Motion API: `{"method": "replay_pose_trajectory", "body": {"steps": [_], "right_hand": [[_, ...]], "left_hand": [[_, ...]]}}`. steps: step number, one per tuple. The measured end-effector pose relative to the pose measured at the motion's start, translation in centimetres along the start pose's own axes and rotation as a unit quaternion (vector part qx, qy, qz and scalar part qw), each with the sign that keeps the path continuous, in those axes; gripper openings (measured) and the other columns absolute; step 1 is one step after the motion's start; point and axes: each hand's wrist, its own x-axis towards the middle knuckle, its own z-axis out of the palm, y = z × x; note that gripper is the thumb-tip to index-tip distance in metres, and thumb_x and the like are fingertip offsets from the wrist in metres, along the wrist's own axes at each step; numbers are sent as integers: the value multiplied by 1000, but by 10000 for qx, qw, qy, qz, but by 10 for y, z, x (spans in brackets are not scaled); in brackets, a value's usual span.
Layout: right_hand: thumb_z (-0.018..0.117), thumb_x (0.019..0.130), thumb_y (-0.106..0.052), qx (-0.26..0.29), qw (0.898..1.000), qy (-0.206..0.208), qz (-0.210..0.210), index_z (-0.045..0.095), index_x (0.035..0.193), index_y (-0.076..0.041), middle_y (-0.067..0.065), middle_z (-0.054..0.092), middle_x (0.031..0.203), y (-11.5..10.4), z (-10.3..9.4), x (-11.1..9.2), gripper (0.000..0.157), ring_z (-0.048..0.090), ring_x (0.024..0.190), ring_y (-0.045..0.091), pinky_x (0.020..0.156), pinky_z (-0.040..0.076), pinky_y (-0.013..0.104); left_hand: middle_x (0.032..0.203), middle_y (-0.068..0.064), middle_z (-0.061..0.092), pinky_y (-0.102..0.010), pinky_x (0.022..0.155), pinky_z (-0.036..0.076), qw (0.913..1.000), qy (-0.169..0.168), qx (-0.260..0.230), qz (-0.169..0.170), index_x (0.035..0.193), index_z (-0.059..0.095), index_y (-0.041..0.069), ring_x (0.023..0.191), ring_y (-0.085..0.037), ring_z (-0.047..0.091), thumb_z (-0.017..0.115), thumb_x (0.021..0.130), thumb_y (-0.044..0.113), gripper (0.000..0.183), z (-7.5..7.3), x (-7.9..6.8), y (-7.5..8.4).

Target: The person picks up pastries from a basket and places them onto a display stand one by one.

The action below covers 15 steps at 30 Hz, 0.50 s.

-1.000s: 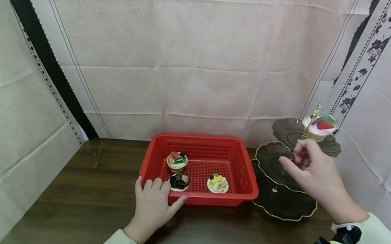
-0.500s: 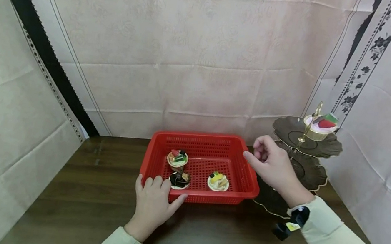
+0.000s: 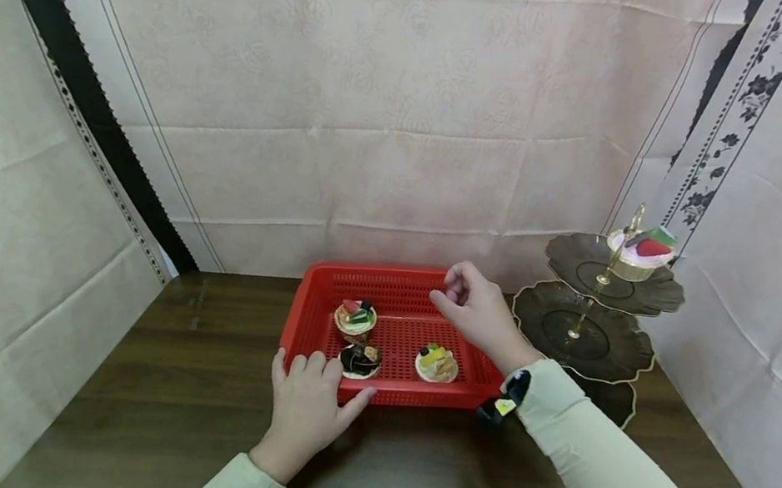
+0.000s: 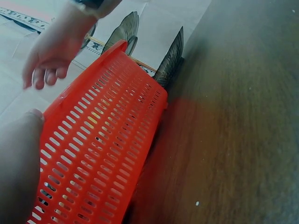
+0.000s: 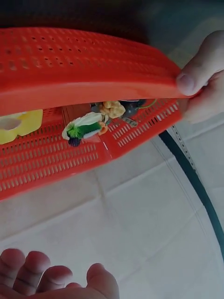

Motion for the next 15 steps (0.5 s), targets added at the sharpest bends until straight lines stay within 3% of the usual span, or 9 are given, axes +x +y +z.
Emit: {"method": "replay_pose_trajectory", "body": {"steps": [6,10,15], "right_hand": [[72,95,-31,-184,9964,-637,522,58,114,-11,5,62,95,2,31,26,31,58,83,22,72,50,35],[73,93,-30,-350,9873,-1286,870,59,121,-10,5,65,104,4,48,40,38,62,92,21,82,55,37],[75,91,-30,-293,9768,-1812,1102,57,132,-10,12,65,123,7,68,56,49,63,109,25,94,53,44]], "left_hand": [[94,-13,66,-72,106,27,9999,-108,26,-55,100,70,9,91,-33,59,57,87,71,65,0,-2,-1],[94,-13,66,-72,105,28,10000,-51,-18,-5,99,70,9,90,-34,60,58,87,70,63,1,-2,-1],[91,-12,65,-73,104,28,9999,123,-38,87,97,70,10,88,-33,59,60,86,69,61,2,-1,-1]]}}
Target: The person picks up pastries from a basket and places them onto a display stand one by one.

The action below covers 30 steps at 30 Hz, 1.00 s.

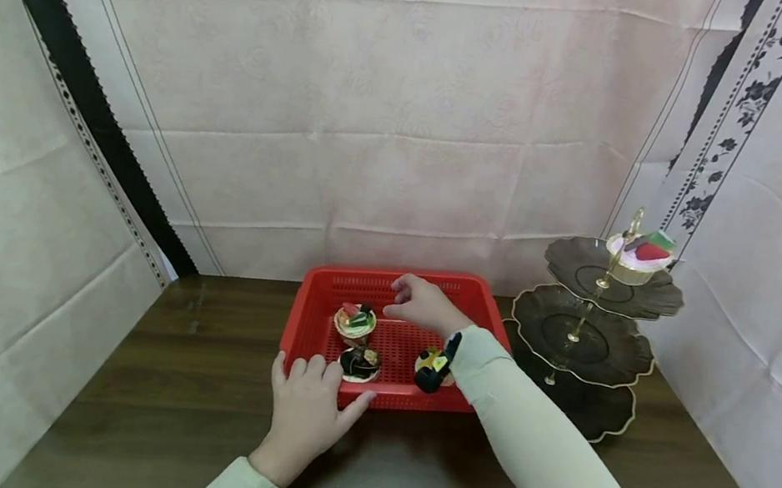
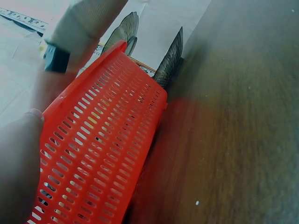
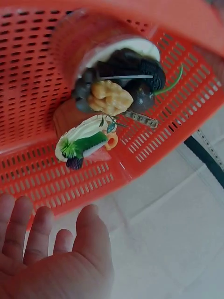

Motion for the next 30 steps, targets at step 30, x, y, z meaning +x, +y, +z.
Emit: {"method": "replay_pose_trajectory", "body": {"steps": [30], "right_hand": [[84,82,-27,318,9931,-1121,133,49,145,-14,11,58,133,22,54,62,73,57,117,25,103,47,45]], "left_hand": [[87,-10,64,-73,100,32,9994,272,58,185,95,69,11,83,-32,59,59,86,70,61,2,-1,-2]]}}
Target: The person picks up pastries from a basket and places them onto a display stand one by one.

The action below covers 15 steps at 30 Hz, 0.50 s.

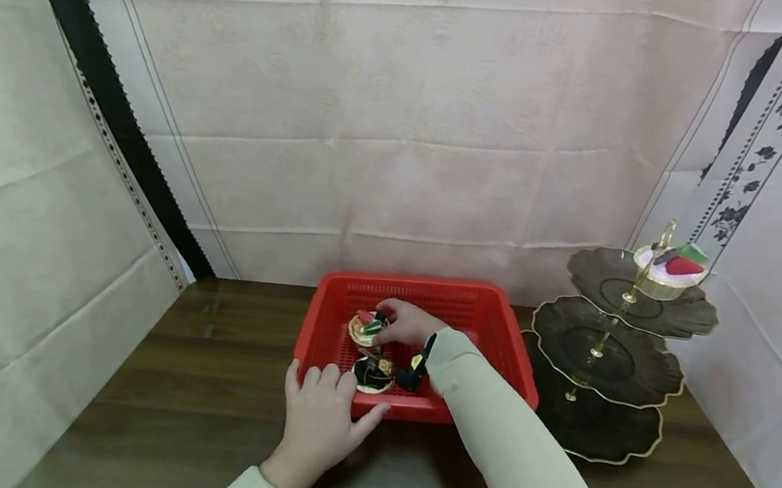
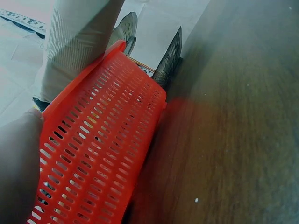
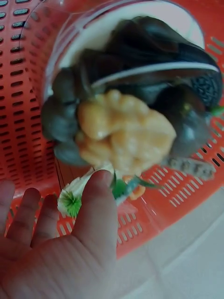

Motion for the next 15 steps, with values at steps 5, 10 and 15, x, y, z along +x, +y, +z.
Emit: {"method": "replay_pose_trajectory", "body": {"steps": [5,10,15], "right_hand": [[85,81,-28,-333,9994,34,-63,51,143,-14,8,61,126,2,5,2,72,58,107,20,101,47,41],[87,80,-29,-566,9982,191,-82,54,138,-13,7,63,122,1,9,5,68,58,103,20,99,48,41],[86,80,-31,-776,9967,239,-46,55,131,-13,4,63,116,0,12,5,62,58,99,18,95,50,38]], "left_hand": [[88,-9,64,-72,101,32,10000,-58,1,-40,93,68,12,84,-31,59,58,87,70,59,-1,0,2],[87,-10,64,-72,101,32,10000,-58,31,-34,93,68,11,83,-31,59,55,87,70,61,0,0,1],[85,-10,64,-72,100,32,10000,57,48,11,90,68,11,81,-31,59,58,86,69,59,1,0,1]]}}
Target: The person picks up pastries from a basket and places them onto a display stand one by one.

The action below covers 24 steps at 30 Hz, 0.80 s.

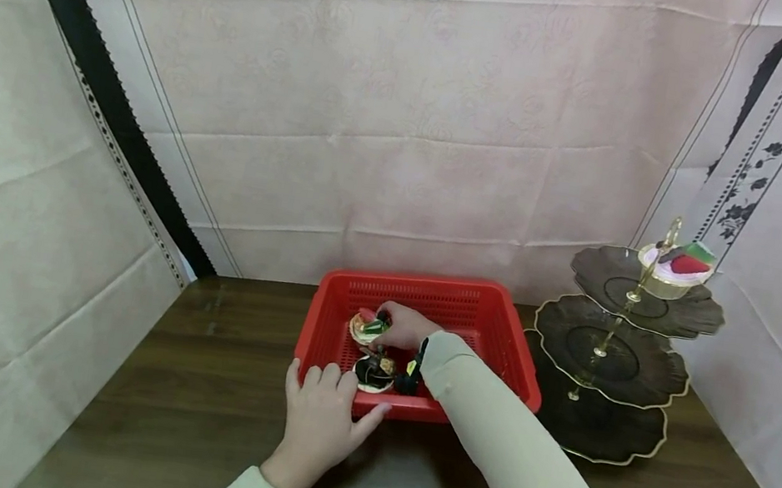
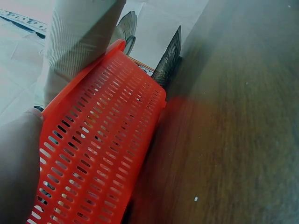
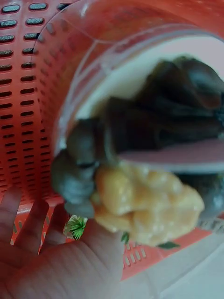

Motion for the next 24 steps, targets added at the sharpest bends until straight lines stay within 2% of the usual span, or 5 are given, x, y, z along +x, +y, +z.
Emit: {"method": "replay_pose_trajectory", "body": {"steps": [6,14,19,24], "right_hand": [[86,79,-34,-250,9996,45,94,54,118,-13,1,63,100,-4,3,1,54,60,90,17,86,52,34],[86,78,-35,-328,9994,61,92,53,111,-14,1,62,95,-1,2,2,51,61,86,17,81,53,33],[85,77,-38,-350,9989,297,54,52,114,-13,1,62,95,0,1,2,55,61,84,16,80,53,32],[85,76,-38,-62,9990,426,149,50,121,-12,2,62,99,-4,-5,-6,63,62,87,17,81,54,33]], "left_hand": [[84,-9,63,-72,101,32,10000,-49,1,-25,89,67,12,81,-30,59,55,88,70,59,0,0,0],[84,-9,63,-72,101,31,9999,-128,-8,-66,88,67,12,81,-30,58,56,87,70,58,0,-1,1],[84,-9,63,-72,101,32,10000,-43,29,-25,90,68,11,81,-31,58,58,86,69,58,0,-1,0],[85,-10,64,-72,100,32,9999,-115,37,-50,90,68,11,82,-31,59,60,85,68,58,-1,0,1]]}}
